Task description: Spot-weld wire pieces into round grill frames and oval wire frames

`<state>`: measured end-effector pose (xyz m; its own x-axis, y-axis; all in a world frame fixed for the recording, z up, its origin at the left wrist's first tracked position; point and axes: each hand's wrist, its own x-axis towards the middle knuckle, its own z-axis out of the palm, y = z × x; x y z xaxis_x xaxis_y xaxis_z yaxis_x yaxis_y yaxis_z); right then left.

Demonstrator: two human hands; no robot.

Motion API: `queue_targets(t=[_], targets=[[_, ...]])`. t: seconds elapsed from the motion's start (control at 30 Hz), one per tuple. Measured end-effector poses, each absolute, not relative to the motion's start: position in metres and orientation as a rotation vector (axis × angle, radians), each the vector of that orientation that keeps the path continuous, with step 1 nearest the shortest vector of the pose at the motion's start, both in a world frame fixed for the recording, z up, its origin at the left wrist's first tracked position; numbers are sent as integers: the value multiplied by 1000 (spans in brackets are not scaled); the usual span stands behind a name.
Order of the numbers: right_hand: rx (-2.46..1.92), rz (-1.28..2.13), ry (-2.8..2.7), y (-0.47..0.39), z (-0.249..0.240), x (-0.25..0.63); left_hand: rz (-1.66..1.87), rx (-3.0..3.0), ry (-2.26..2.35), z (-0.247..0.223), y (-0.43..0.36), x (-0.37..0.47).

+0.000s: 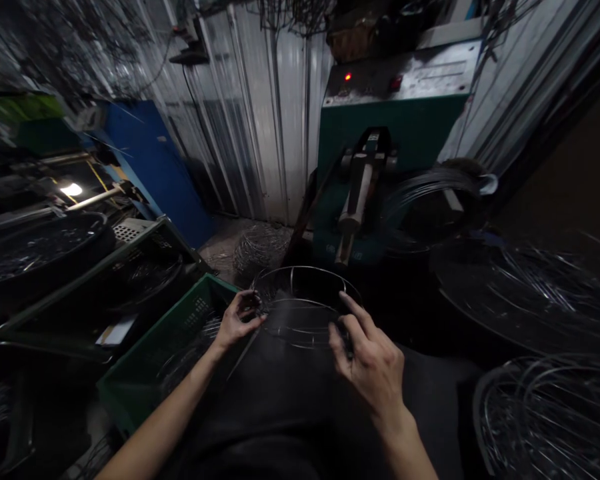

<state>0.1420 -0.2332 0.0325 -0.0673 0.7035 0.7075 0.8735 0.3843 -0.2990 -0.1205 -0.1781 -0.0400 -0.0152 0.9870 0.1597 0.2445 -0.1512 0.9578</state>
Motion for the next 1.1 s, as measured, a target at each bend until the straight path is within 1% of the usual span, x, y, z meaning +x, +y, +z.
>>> queue_targets(t=[0.17, 0.27, 0.4, 0.5, 0.63, 0.7, 0.8, 0.93, 1.0, 1.1], targets=[[-1344, -281, -1785, -236, 37, 143, 1211, 1911, 1434, -20, -176, -113], [-1306, -345, -1855, -237, 40, 140, 1241, 2112, 1424, -5, -171, -103], [-1458, -371, -1869, -238, 40, 145, 1212, 2286, 1314, 15, -159, -84], [-1465, -317, -1792, -236, 41, 160, 1082, 2432, 1246, 26, -145, -66], [-1498, -304, -1713, -234, 49, 172, 748, 2661, 1094, 36, -130, -39], [-1507, -244, -1760, -241, 54, 171, 688, 2696, 996, 35, -131, -28], [-1485, -73, -1986, -254, 63, 163, 761, 2661, 976, 25, -129, -19], [-1383, -126, -2159, -249, 74, 165, 762, 2611, 1005, 7, -113, -14], [-1462, -122, -2151, -238, 71, 180, 723, 2601, 1004, 1, -109, -11], [-1660, -32, -2140, -216, 49, 211, 668, 2586, 1022, -5, -108, -6]])
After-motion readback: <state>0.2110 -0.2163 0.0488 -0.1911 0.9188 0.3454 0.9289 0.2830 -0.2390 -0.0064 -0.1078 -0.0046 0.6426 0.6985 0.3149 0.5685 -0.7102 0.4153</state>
